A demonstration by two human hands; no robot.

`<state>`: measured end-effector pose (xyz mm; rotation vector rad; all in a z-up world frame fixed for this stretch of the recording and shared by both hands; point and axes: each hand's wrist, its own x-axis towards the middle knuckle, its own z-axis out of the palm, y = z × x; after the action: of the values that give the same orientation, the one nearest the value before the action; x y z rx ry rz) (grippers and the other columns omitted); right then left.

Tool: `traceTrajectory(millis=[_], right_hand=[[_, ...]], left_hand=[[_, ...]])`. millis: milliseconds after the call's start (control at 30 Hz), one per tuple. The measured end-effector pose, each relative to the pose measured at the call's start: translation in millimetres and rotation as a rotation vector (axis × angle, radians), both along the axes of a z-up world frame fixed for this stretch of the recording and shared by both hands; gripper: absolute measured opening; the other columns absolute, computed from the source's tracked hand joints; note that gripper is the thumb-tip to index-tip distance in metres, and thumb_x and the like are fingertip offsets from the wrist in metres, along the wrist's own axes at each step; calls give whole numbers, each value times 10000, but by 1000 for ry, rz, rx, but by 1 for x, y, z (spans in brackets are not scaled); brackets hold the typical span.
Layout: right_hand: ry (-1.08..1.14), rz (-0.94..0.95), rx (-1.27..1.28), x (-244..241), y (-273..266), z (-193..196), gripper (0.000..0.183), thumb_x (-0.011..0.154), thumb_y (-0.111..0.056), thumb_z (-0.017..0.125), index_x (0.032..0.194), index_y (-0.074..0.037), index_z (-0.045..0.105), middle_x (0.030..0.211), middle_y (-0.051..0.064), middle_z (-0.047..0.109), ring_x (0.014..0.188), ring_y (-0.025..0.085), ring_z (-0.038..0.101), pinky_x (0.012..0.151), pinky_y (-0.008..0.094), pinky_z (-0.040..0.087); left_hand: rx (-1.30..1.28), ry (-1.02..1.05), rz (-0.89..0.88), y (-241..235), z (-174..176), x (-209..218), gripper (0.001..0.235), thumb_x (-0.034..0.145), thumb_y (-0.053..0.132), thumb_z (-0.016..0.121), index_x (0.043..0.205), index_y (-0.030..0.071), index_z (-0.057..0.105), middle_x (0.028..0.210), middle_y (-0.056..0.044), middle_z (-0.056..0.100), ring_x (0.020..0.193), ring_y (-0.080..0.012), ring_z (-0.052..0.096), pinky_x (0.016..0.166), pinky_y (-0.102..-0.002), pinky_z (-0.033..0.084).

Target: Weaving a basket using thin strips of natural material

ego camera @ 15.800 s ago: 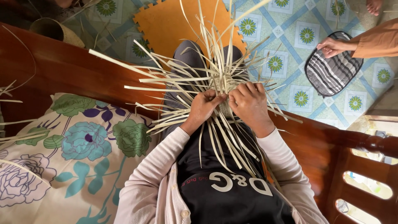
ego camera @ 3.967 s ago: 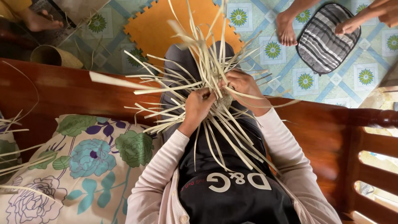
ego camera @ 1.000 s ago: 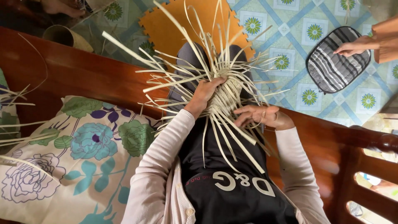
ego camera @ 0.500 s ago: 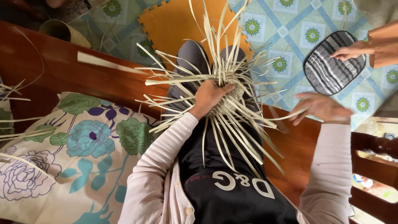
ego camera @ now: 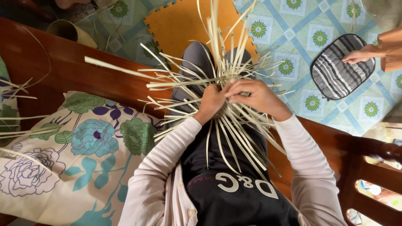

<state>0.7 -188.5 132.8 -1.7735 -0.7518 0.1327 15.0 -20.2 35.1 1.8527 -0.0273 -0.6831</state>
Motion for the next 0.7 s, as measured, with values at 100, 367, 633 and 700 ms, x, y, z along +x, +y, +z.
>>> traceTrajectory(millis=[100,367,633,700], right_hand=[[31,-48,-159,7,17,-7,139,940,-65,726,1074,-29,739,946,132,741,901,247,708,931,420,553],[457,92,-763,28,34,19,312,1015,-167,632,1269,10,674,570,82,656,501,168,603,559,289,522],[494,185,-962,37,45,22,226,1039,-136,593,1157,5,726,545,35,600,437,120,575,508,250,505],[465,180,-976,34,43,22,212,1038,-134,591,1111,-9,746,531,23,590,423,116,562,513,252,503]], left_hand=[[-139,-68,27,24,-42,2,697,1021,658,472,543,151,484,441,-44,381,413,-167,387,481,-357,359],[-10,-281,-223,96,12,-23,381,1019,374,639,1123,21,737,922,-264,752,921,-512,717,803,-562,567],[124,-661,-244,90,14,-21,175,1009,291,695,1019,136,774,876,-62,794,872,-341,760,782,-478,567],[182,-721,-254,92,20,-20,213,1021,373,678,995,184,774,871,-8,793,901,-283,764,812,-463,539]])
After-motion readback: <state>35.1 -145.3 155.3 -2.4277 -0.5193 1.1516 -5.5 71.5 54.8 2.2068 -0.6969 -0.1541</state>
